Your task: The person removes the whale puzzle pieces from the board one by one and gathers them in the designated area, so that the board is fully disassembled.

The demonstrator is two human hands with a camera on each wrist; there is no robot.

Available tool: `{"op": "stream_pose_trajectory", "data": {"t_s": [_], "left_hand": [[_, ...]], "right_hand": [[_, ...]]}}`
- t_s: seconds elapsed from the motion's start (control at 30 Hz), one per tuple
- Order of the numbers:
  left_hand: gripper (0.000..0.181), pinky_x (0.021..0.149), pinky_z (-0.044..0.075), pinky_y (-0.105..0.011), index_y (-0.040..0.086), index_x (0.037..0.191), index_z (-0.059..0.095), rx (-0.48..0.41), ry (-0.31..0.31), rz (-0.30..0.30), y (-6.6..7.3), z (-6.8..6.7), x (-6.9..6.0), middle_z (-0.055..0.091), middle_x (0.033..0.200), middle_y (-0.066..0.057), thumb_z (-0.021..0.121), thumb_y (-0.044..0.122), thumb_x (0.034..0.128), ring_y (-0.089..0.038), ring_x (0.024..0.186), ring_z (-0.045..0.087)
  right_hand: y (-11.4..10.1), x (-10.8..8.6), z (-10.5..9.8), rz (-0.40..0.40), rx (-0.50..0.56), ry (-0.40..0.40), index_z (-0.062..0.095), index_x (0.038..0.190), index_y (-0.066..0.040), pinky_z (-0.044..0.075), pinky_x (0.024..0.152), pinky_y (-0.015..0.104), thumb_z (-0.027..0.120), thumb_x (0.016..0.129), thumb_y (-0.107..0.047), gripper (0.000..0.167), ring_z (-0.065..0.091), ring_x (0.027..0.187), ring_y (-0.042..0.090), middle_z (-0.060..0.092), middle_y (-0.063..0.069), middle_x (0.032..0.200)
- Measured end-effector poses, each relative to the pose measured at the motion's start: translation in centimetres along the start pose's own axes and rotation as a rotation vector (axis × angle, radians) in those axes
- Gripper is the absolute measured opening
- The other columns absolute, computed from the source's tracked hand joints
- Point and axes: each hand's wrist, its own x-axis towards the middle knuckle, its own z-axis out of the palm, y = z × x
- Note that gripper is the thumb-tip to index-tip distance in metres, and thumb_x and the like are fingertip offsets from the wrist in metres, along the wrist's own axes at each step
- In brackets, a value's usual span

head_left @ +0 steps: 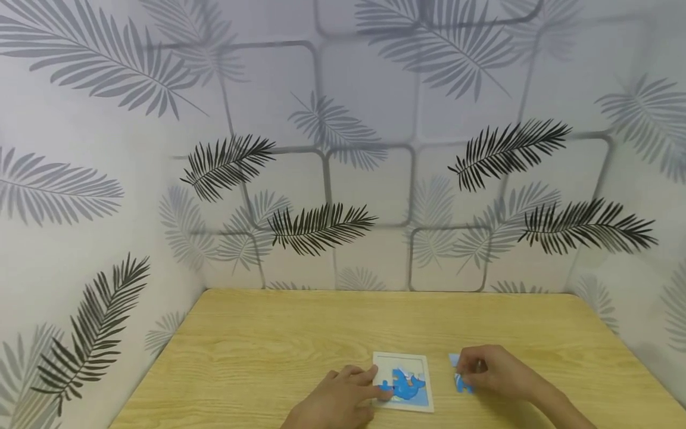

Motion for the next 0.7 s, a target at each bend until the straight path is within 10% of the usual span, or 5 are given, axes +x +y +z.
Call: {"op": "stream_pose_trajectory", "data": {"t_s": [0.33, 0.7], "left_hand": [[0.043, 0.109, 0.043, -0.051, 0.044, 0.146, 0.058, 0.014, 0.001, 0.011, -0.1, 0.0, 0.0, 0.042, 0.163, 0.003, 0.063, 0.036, 0.1039, -0.018, 0.144, 0.043], [0.045, 0.109, 0.044, -0.051, 0.048, 0.146, 0.057, 0.037, 0.006, -0.002, 0.0, 0.1, 0.1, 0.042, 0.163, 0.005, 0.064, 0.037, 0.1031, -0.017, 0.144, 0.043]], "right_hand": [[-0.8, 0.6, 0.5, 0.005, -0.037, 0.022, 0.067, 0.086, -0.021, 0.049, 0.061, 0.023, 0.081, 0.091, -0.016, 0.016, 0.053, 0.074, 0.001, 0.065, -0.013, 0.087], [-3.2, 4.0, 2.9, -0.016, 0.096, -0.049, 0.068, 0.124, -0.009, 0.051, 0.055, 0.024, 0.077, 0.093, -0.010, 0.032, 0.049, 0.061, -0.003, 0.072, 0.010, 0.110]]}}
